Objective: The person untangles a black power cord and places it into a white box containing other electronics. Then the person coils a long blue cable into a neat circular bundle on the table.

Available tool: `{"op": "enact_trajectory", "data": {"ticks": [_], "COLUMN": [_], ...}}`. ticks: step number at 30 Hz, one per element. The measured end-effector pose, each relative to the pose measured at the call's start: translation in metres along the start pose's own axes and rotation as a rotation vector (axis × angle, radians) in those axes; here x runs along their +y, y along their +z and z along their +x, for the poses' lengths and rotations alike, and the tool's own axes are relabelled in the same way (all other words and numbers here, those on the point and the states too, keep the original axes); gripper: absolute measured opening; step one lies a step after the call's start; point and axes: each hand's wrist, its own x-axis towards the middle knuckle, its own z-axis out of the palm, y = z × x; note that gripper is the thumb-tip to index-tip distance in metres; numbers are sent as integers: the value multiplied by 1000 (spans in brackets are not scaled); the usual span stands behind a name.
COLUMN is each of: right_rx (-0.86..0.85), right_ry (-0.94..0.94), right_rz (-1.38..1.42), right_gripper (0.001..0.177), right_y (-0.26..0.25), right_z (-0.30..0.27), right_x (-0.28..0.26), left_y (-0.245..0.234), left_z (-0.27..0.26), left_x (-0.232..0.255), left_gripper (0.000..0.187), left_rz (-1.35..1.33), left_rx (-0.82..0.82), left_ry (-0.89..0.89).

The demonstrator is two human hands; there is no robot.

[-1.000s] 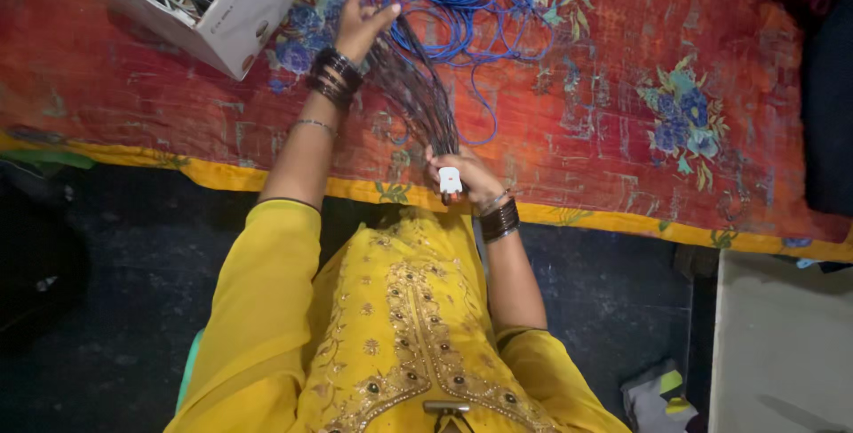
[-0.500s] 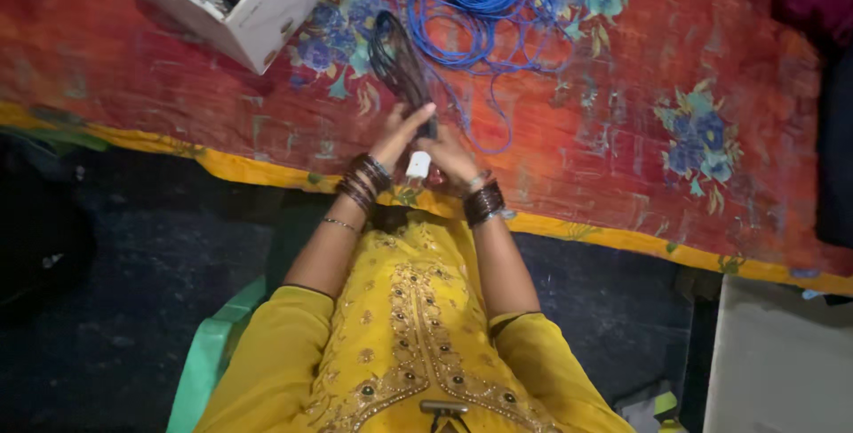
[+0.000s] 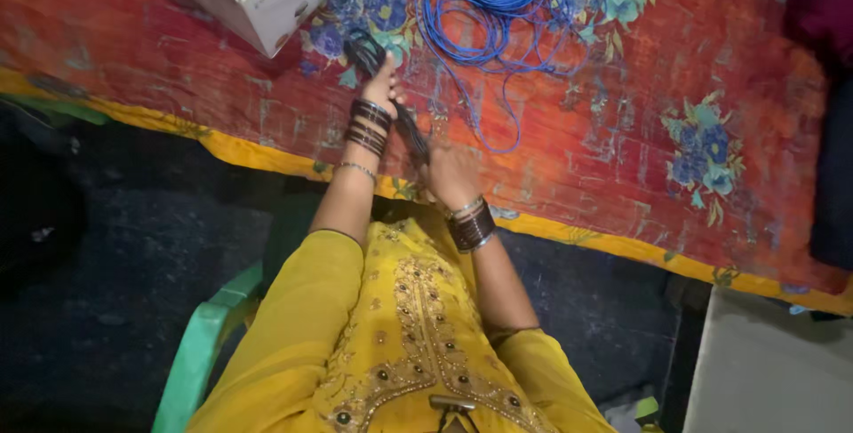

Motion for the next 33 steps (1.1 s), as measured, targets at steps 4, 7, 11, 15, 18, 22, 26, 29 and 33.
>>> {"op": "enact_trajectory", "data": {"ticks": [4,7,11,15,18,22,26,29,33], "right_rx": [56,268,40,121,152,226,308,334,421], "right_ry": [-36,-172,-18,-114,-134,-157,-147,-112,-131], "right_rz": [43,19,-2,-20,-164,-204,-274,-224,-291], "right_gripper": [16,20,25,24,17,22,20,25,27], "right_y": [1,4,3,3,4,1,2,9,19], "right_z": [-13,-20,-23,-21,-12,0,11,9,10], "right_x": [5,8,23,50,67,82,79,75,81], "left_y": [1,12,25,19,12,10,18,21,28], "left_z": [10,6,-4,-6,3,16,18,10,-16], "left_x": [9,19,33,33,24,13,10,16,31], "left_gripper": [44,49,41,52,58,68,68,62,52], "left_rz": [-57,-72,-117,-250,-252,-209,-208,-159,-223], "left_rx": [65,38,53,-51,-41,27,173,135,-44], "left_ry": [-36,-64,-78,-119,2,143,205,169,58]}}
